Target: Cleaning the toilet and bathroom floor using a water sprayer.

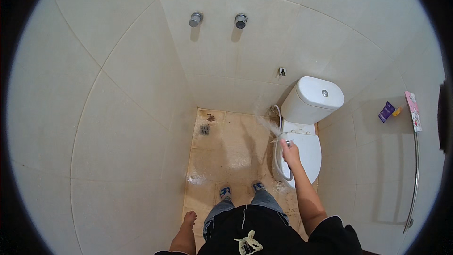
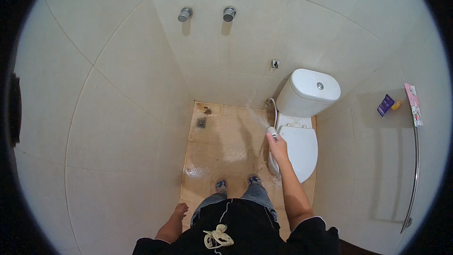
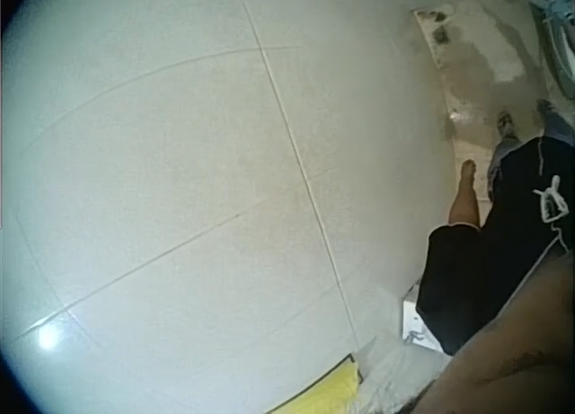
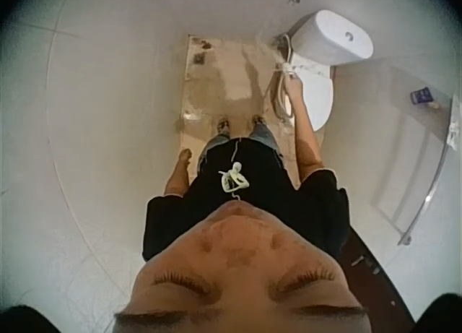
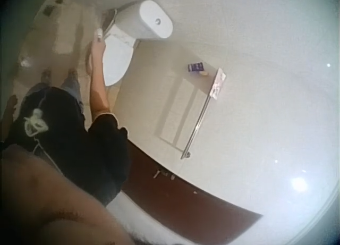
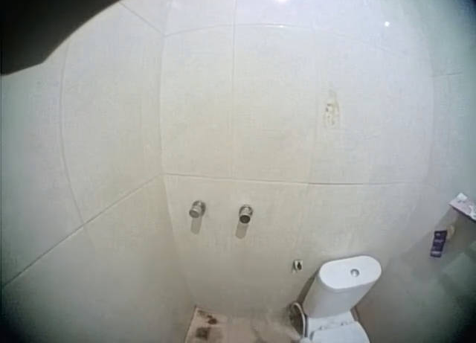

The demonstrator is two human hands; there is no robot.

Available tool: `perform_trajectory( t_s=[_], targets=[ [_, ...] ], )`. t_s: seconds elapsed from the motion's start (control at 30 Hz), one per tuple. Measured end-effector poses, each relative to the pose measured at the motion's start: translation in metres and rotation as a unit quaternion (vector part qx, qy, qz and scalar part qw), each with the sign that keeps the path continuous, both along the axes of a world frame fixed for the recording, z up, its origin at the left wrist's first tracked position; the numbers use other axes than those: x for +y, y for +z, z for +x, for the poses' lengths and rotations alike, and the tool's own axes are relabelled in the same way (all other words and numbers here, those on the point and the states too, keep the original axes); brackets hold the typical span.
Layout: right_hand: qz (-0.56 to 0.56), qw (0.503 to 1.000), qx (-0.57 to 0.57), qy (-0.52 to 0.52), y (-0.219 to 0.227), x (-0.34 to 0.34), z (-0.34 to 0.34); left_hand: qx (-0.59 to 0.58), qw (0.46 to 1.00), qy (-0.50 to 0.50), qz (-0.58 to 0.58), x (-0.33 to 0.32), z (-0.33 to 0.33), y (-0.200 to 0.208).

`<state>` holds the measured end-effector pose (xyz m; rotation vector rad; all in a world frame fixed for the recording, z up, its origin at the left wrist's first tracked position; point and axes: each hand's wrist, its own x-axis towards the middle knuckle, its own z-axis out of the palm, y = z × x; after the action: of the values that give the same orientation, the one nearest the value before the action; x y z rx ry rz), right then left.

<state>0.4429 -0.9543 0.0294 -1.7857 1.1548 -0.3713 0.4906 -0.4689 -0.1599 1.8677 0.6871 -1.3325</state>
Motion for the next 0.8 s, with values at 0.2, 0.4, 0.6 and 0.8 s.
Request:
perform_trajectory(
  t_s=[0.2, 0.4, 0.6, 0.8],
  targets=[
    [0.036, 0.998, -0.037, -0.024, 0.010, -0.035, -0.020, -0.171, 0.982, 0.078, -0.033, -0.042, -0.007, -0.059],
    [0.129, 0.901, 0.060, 0.411, 0.039, -0.001, -0.051, -0.126, 0.906, 0.256, -0.312, -0.312, 0.047, 0.076],
    [0.045, 0.878, 0.012, 0.477, 0.055, -0.026, -0.046, -0.087, 0.769, 0.435, -0.459, -0.361, 0.080, 0.083],
    [0.027, 0.874, -0.243, 0.420, 0.101, -0.048, -0.020, -0.292, 0.871, 0.283, -0.276, -0.320, 0.032, 0.107]
  ],
)
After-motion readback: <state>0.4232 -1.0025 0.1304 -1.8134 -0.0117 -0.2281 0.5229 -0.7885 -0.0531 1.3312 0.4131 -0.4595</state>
